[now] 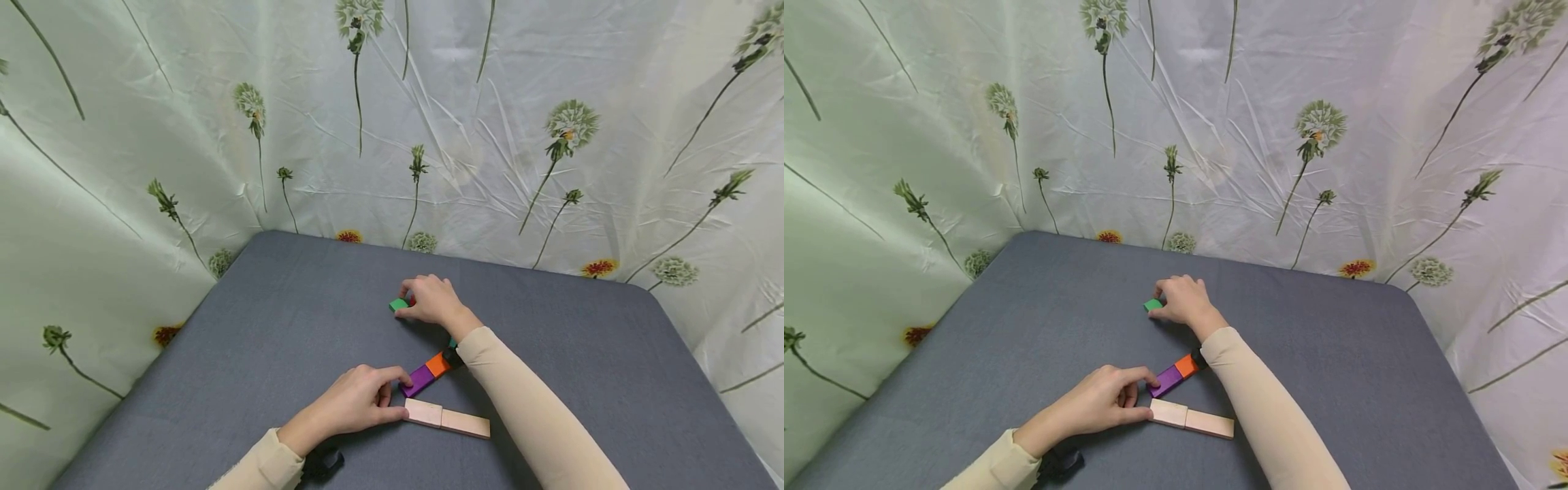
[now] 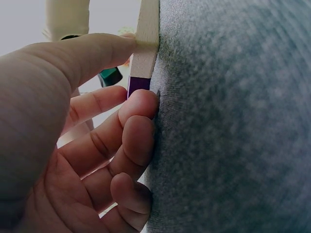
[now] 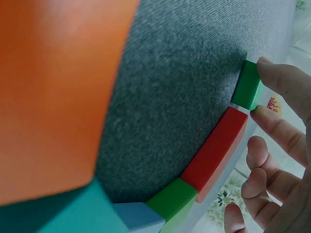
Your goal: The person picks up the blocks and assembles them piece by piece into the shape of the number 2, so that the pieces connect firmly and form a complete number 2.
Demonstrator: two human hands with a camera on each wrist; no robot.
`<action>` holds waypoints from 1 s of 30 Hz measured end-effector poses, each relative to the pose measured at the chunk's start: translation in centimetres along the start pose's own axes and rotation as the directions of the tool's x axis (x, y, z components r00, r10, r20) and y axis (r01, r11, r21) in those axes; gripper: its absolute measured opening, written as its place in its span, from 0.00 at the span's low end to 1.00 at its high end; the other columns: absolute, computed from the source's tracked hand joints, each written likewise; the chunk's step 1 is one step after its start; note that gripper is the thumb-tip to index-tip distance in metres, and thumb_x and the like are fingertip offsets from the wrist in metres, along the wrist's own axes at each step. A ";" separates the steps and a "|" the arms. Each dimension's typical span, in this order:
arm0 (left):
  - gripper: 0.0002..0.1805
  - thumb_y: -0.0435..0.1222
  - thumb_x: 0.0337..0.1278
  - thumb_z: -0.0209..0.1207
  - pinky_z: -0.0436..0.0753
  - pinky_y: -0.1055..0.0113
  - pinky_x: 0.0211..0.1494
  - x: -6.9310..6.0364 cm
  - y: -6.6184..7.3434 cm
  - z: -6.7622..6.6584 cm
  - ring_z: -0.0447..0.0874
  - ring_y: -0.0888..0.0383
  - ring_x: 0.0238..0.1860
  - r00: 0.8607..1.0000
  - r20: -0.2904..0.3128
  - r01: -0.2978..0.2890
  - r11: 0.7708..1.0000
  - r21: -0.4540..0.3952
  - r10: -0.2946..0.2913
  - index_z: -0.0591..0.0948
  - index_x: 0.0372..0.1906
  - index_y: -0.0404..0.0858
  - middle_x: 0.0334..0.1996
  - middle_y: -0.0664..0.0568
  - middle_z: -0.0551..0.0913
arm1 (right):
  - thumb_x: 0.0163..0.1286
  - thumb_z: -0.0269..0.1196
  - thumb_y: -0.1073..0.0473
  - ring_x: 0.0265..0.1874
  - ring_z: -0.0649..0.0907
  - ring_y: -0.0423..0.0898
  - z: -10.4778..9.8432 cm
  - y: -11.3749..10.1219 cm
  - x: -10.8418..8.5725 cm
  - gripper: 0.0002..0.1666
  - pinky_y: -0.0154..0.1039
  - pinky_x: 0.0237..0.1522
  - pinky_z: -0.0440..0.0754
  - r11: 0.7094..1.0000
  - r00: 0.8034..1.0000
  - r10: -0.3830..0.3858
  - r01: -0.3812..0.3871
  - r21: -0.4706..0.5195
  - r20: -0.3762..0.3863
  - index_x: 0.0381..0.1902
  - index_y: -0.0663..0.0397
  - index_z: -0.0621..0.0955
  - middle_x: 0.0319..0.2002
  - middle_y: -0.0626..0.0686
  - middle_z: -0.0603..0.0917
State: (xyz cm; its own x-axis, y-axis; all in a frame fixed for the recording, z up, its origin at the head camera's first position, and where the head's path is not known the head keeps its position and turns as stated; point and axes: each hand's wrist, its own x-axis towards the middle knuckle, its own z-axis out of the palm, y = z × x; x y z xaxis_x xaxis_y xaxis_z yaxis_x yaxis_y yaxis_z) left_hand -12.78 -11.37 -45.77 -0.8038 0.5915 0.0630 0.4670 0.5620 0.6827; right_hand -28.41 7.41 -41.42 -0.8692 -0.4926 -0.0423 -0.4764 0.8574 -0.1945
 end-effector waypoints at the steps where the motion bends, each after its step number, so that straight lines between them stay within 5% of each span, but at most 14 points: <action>1: 0.17 0.48 0.63 0.76 0.68 0.76 0.27 0.0 0.0 0.0 0.68 0.75 0.19 1.000 0.000 0.000 1.000 0.000 0.000 0.86 0.52 0.50 0.19 0.69 0.74 | 0.69 0.75 0.38 0.39 0.81 0.49 0.0 0.1 0.0 0.24 0.47 0.41 0.72 1.000 1.000 0.001 -0.001 -0.002 0.001 0.54 0.43 0.87 0.41 0.49 0.87; 30: 0.17 0.47 0.63 0.76 0.68 0.76 0.27 0.0 0.0 0.0 0.68 0.75 0.19 1.000 0.009 0.004 1.000 0.001 -0.004 0.86 0.53 0.50 0.19 0.69 0.74 | 0.70 0.74 0.39 0.35 0.81 0.45 -0.6 0.5 -0.2 0.25 0.45 0.39 0.72 1.000 1.000 -0.023 0.023 0.019 -0.004 0.58 0.43 0.87 0.38 0.48 0.86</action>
State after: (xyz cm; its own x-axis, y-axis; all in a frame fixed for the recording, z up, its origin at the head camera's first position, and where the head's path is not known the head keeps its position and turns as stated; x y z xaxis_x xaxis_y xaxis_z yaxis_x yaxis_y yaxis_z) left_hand -12.78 -11.38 -45.71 -0.8026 0.5941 0.0538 0.4640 0.5651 0.6822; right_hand -28.53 8.01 -40.92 -0.8588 -0.5112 -0.0336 -0.4934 0.8430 -0.2143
